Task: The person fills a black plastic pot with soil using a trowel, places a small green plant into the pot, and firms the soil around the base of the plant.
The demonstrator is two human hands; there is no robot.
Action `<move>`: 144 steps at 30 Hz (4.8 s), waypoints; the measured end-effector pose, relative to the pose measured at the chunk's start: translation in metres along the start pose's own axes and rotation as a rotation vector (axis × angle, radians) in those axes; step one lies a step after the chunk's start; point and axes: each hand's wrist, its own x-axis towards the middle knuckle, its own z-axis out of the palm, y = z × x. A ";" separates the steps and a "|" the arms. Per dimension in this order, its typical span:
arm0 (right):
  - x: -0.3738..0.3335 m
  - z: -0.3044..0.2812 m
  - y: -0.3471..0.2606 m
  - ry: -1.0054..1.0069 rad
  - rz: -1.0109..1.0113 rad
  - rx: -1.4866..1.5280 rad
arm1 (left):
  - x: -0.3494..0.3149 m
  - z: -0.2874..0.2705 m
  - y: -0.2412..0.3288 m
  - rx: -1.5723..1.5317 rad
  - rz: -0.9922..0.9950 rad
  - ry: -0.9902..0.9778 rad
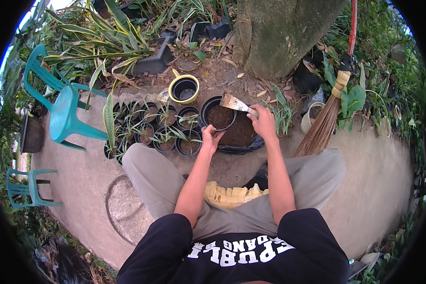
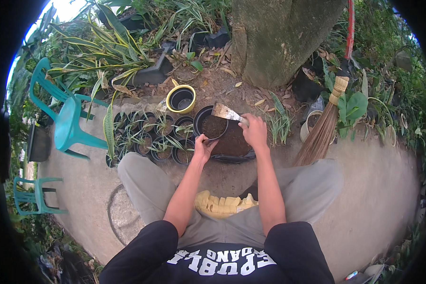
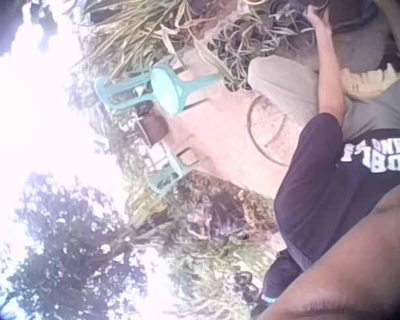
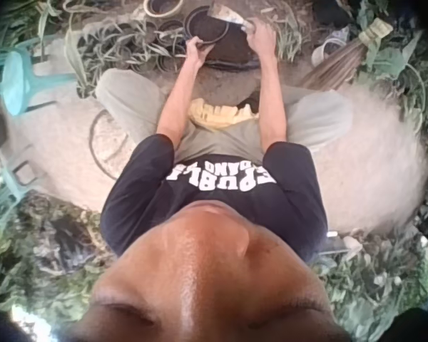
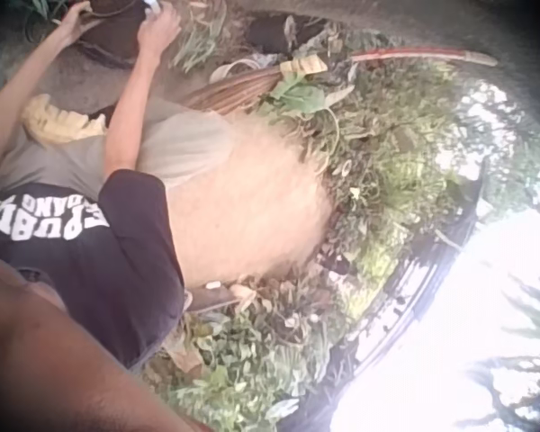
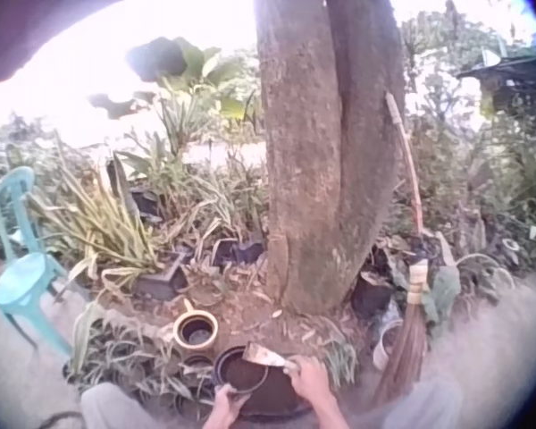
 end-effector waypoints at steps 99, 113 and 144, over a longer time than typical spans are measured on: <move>0.010 -0.036 -0.041 0.084 -0.111 -0.034 | -0.031 0.028 0.021 0.086 0.048 0.038; 0.006 -0.032 -0.035 0.021 -0.074 -0.027 | -0.029 0.022 0.007 0.031 0.101 0.011; -0.064 0.094 0.121 -0.691 0.541 -0.214 | -0.035 -0.021 0.070 0.031 0.200 0.046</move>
